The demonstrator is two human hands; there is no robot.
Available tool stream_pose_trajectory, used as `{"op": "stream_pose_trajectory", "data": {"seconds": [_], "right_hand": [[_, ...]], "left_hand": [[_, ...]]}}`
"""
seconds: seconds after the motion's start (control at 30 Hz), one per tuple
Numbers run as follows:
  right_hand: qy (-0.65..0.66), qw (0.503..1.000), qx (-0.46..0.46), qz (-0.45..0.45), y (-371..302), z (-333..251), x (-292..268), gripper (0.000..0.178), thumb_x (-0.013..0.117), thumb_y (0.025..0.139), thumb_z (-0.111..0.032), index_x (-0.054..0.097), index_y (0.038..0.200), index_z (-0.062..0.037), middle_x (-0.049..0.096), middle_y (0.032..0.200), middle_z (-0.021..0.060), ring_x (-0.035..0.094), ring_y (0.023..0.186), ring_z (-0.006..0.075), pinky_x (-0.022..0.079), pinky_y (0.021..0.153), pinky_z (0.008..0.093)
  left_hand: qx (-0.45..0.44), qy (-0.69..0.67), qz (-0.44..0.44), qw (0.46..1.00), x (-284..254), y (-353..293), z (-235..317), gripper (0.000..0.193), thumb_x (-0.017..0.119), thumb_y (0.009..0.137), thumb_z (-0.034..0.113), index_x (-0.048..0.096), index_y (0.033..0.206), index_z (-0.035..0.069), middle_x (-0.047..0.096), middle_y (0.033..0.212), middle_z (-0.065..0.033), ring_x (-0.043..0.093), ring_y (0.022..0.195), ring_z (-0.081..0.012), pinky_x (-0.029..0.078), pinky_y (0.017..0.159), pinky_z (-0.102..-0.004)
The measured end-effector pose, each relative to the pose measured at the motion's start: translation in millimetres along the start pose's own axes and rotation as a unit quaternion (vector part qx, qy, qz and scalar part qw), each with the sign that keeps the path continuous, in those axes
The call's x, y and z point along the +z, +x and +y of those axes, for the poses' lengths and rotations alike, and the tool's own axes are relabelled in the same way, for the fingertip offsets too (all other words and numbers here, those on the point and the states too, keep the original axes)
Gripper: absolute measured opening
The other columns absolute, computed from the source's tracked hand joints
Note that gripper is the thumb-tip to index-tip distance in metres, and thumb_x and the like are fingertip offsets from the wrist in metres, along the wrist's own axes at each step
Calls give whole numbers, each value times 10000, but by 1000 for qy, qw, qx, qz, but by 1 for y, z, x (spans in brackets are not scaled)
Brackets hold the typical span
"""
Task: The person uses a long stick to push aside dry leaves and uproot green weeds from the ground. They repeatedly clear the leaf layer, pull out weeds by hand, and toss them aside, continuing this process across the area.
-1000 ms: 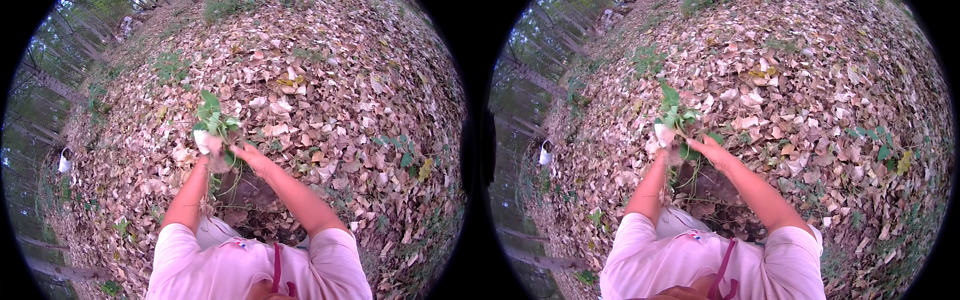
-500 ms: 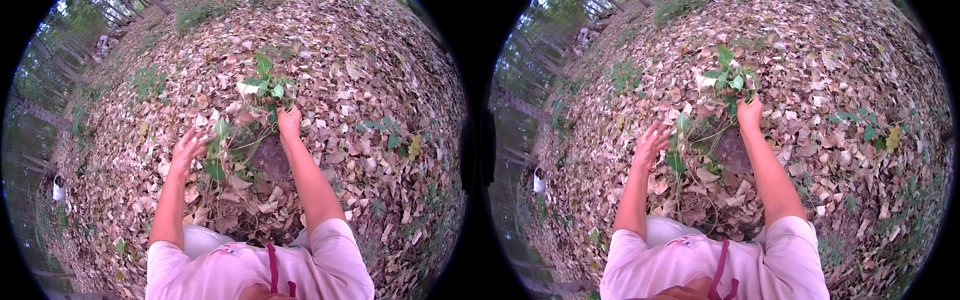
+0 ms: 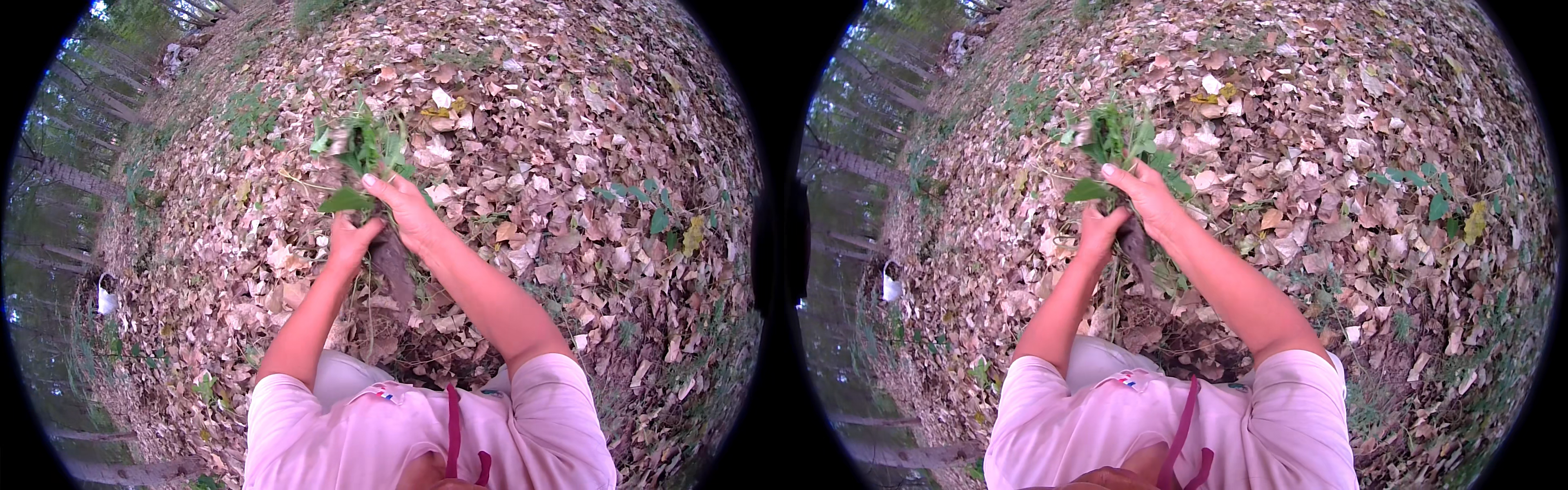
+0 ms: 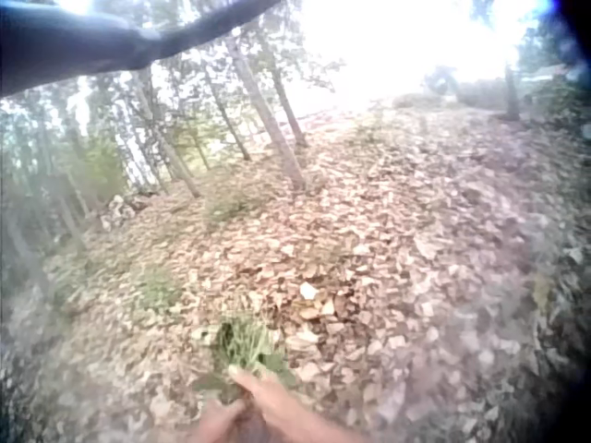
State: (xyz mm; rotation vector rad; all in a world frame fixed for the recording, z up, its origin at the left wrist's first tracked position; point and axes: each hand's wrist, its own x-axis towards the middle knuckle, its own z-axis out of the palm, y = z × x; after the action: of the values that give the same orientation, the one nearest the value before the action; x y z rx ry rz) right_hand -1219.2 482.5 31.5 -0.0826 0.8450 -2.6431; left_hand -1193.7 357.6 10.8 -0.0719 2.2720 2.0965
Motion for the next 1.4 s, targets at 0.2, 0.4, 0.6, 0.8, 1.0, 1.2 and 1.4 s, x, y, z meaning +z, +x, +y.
{"op": "stream_pose_trajectory", "data": {"seconds": [0.2,0.4,0.6,0.8,1.0,1.2,1.4], "right_hand": [[-358,931,-32,-63,12,-23,-13,642,627,782,-321,390,1272,20,562,1098,143,550,947,192,421,837,284],[-566,791,-221,73,16,-74,-46,726,601,754,-432,374,1286,7,500,1201,204,492,1109,286,383,928,371],[-507,862,-21,5,18,25,-95,748,412,844,-539,332,1294,53,431,1268,235,425,1175,328,309,993,361],[-398,877,231,-135,-34,121,-75,625,337,872,-521,529,1131,14,562,1087,177,509,1012,258,370,907,357],[-501,828,118,-222,-30,97,-54,511,483,820,-448,553,1043,7,614,941,152,571,873,264,435,800,350],[-720,624,121,-278,-41,78,-28,494,588,697,-380,532,990,14,614,863,199,594,822,345,468,740,417],[-765,585,110,-245,-48,125,-92,304,549,734,-315,593,969,-127,633,855,127,608,807,309,477,704,418]], "left_hand": [[-11,-66,63,996,2,3,5,339,608,710,27,526,1039,15,600,900,-43,574,770,-127,465,695,-259],[-54,-118,103,986,-51,7,7,113,565,717,29,591,827,25,594,692,-16,557,579,-116,449,536,-247],[-49,-256,155,953,-81,17,-14,110,543,779,141,568,827,46,566,701,-17,545,584,-130,445,518,-274],[51,-236,312,919,-130,38,0,206,533,844,253,553,881,51,575,775,-43,565,635,-162,475,564,-322],[63,-318,513,795,-245,36,-54,325,530,829,181,519,1042,-64,581,998,-124,588,853,-254,483,761,-388],[71,-278,463,838,-196,41,-39,337,451,859,252,533,1037,-22,599,991,-100,589,871,-273,483,779,-420],[-114,-388,58,913,-134,29,-32,394,428,858,370,536,1029,32,566,984,-122,558,863,-306,470,796,-534]]}}
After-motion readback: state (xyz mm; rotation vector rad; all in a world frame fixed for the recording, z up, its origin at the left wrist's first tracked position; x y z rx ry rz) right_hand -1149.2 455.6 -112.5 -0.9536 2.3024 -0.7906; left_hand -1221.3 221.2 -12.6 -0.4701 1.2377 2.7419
